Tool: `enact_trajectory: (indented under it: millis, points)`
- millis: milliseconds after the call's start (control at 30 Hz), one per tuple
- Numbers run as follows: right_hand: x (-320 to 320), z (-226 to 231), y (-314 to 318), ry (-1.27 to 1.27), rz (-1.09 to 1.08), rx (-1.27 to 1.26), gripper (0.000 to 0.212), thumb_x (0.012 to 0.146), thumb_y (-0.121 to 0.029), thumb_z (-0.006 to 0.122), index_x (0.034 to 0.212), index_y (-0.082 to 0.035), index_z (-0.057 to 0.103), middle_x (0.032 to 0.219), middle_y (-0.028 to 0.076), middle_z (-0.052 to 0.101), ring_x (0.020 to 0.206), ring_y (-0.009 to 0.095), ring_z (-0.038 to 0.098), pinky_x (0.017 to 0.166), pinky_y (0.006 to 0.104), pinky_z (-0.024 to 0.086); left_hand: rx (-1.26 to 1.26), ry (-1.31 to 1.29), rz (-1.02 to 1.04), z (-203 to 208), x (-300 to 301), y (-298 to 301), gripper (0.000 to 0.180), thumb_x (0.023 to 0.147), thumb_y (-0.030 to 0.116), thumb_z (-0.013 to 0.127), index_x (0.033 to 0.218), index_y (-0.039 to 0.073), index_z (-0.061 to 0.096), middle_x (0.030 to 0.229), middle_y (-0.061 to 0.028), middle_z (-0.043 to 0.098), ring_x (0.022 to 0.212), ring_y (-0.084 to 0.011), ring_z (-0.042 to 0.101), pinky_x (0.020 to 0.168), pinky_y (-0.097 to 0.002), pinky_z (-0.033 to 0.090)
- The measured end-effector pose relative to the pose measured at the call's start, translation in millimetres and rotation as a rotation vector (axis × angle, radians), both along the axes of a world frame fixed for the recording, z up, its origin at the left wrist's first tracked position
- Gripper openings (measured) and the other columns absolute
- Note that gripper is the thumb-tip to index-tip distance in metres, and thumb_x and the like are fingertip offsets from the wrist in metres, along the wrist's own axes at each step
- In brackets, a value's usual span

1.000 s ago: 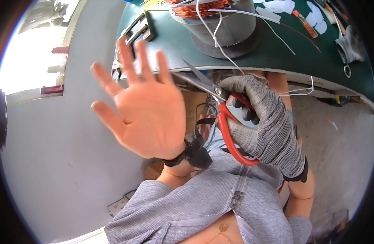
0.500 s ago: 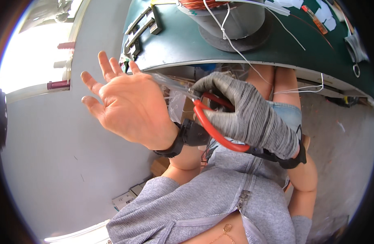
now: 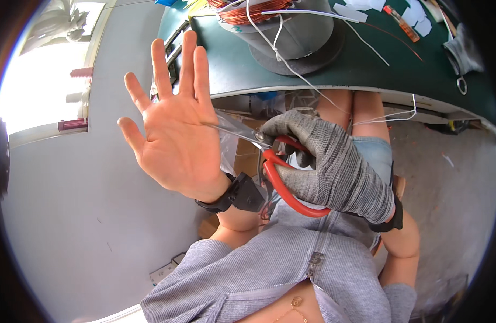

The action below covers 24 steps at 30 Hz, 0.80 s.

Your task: Assembling or wiring an electric motor stator at a workbench using manual tools.

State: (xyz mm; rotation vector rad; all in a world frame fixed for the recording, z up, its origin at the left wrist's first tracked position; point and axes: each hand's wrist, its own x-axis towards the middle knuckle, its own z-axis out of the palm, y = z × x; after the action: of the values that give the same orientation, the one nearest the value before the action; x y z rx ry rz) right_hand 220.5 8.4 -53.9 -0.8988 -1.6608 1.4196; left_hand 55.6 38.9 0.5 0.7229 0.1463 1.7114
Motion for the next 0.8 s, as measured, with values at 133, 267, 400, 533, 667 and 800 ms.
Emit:
enact_trajectory:
  millis: [133,267,400,533,667,800]
  points:
    - [2.2,-2.6,5.2,-0.016,-0.065,0.010,0.038,0.070,-0.011,0.069,0.105,-0.005,0.054,0.096,0.008,0.054,0.089,0.017,0.057,0.079,0.0288,0.047,-0.037,-0.062,-0.029,-3.9,9.8,0.4,0.047,0.093,0.042,0.026,0.135,0.023,0.017,0.145,-0.0151,0.005,0.130,-0.0478,0.005,0.108,-0.0587,0.012]
    - [4.3,10.2,-1.0,-0.024,0.012,-0.010,0.039,0.070,-0.010,0.068,0.105,-0.005,0.053,0.096,0.008,0.053,0.090,0.019,0.056,0.081,0.0290,0.046,0.012,-0.069,-0.047,-2.3,10.3,-0.5,0.047,0.092,0.043,0.029,0.132,0.020,0.021,0.145,-0.0157,0.006,0.131,-0.0464,0.002,0.108,-0.0587,0.009]
    - [3.8,6.3,6.2,-0.038,-0.090,0.066,0.042,0.067,-0.011,0.070,0.105,-0.005,0.052,0.098,0.008,0.052,0.090,0.019,0.054,0.081,0.0281,0.045,0.005,-0.121,-0.034,-4.2,19.8,-1.2,0.050,0.091,0.042,0.036,0.132,0.017,0.023,0.144,-0.0172,0.008,0.131,-0.0452,0.001,0.108,-0.0586,0.008]
    - [-2.9,-2.3,-1.3,0.007,-0.152,0.224,0.051,0.060,-0.012,0.073,0.106,-0.008,0.054,0.094,0.003,0.053,0.080,0.012,0.052,0.068,0.0244,0.043,0.017,-0.089,0.033,-2.0,22.8,-3.9,0.050,0.089,0.043,0.040,0.130,0.017,0.028,0.144,-0.0174,0.009,0.132,-0.0440,0.002,0.108,-0.0572,0.008]
    - [3.1,3.0,-4.8,-0.028,-0.186,0.048,0.048,0.061,-0.012,0.071,0.105,-0.008,0.054,0.092,0.000,0.051,0.077,0.009,0.050,0.065,0.0225,0.042,0.064,-0.059,0.130,-0.4,27.3,-6.8,0.050,0.088,0.046,0.042,0.128,0.017,0.038,0.144,-0.0177,0.009,0.132,-0.0427,0.003,0.110,-0.0535,0.007]
    - [8.2,10.3,-5.8,-0.071,-0.161,0.034,0.049,0.059,-0.011,0.072,0.105,-0.008,0.055,0.088,-0.001,0.052,0.072,0.008,0.048,0.062,0.0217,0.041,0.083,-0.083,0.128,0.9,26.8,-10.1,0.052,0.088,0.049,0.040,0.131,0.020,0.038,0.146,-0.0172,0.007,0.132,-0.0426,0.002,0.110,-0.0516,0.006]
